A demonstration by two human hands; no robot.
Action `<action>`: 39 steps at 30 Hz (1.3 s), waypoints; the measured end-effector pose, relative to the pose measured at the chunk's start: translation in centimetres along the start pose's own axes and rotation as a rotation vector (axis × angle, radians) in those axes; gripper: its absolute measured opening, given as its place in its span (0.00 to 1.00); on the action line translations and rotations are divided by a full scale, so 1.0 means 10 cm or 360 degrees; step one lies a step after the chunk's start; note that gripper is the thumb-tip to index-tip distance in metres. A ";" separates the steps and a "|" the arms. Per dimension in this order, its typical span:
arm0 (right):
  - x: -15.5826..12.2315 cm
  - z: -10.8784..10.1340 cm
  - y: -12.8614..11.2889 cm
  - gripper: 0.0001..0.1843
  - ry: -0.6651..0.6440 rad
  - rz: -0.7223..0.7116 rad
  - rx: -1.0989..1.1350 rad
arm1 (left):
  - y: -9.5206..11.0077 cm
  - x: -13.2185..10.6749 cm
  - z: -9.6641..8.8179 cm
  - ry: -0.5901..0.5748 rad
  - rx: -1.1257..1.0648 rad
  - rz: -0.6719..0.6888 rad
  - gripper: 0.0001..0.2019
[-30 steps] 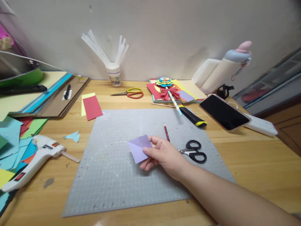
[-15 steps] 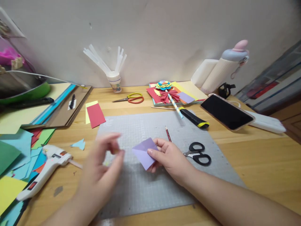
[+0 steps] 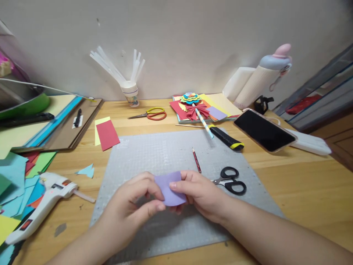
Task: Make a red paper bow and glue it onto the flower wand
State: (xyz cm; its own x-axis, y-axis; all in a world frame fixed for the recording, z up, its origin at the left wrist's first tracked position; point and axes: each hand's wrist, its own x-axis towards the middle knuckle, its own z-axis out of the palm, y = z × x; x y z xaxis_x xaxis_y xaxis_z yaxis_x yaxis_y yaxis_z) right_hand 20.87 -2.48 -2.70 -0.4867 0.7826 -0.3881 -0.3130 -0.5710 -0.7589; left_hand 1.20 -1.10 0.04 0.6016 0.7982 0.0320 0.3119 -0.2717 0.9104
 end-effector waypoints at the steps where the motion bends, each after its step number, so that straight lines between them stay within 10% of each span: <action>1: 0.00 0.00 -0.01 0.16 -0.0009 0.0023 0.0025 | 0.00 0.00 0.00 -0.0012 -0.0123 -0.0050 0.06; 5: -0.01 0.01 -0.01 0.17 0.0021 0.0027 0.0030 | -0.06 0.01 0.03 -0.0077 -0.0634 -0.0308 0.10; 10: -0.03 0.05 0.02 0.19 0.0329 -0.0150 -0.0244 | -0.11 0.04 0.13 0.0301 -0.0993 -0.0535 0.20; 14: -0.03 0.07 0.05 0.19 0.0406 -0.0257 -0.0274 | -0.08 0.05 0.15 0.0148 -0.0979 -0.0768 0.15; 39: -0.08 0.09 0.02 0.18 0.0191 -0.0198 -0.0355 | -0.06 0.08 0.07 0.0079 -0.0900 -0.0808 0.10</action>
State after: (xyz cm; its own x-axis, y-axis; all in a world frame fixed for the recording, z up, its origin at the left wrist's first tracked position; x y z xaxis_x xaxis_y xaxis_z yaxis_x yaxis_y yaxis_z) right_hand 20.41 -3.43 -2.07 -0.3513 0.8748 -0.3337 -0.1704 -0.4103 -0.8959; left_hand 1.99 -0.65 -0.79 0.4466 0.7786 -0.4408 0.1092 0.4416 0.8906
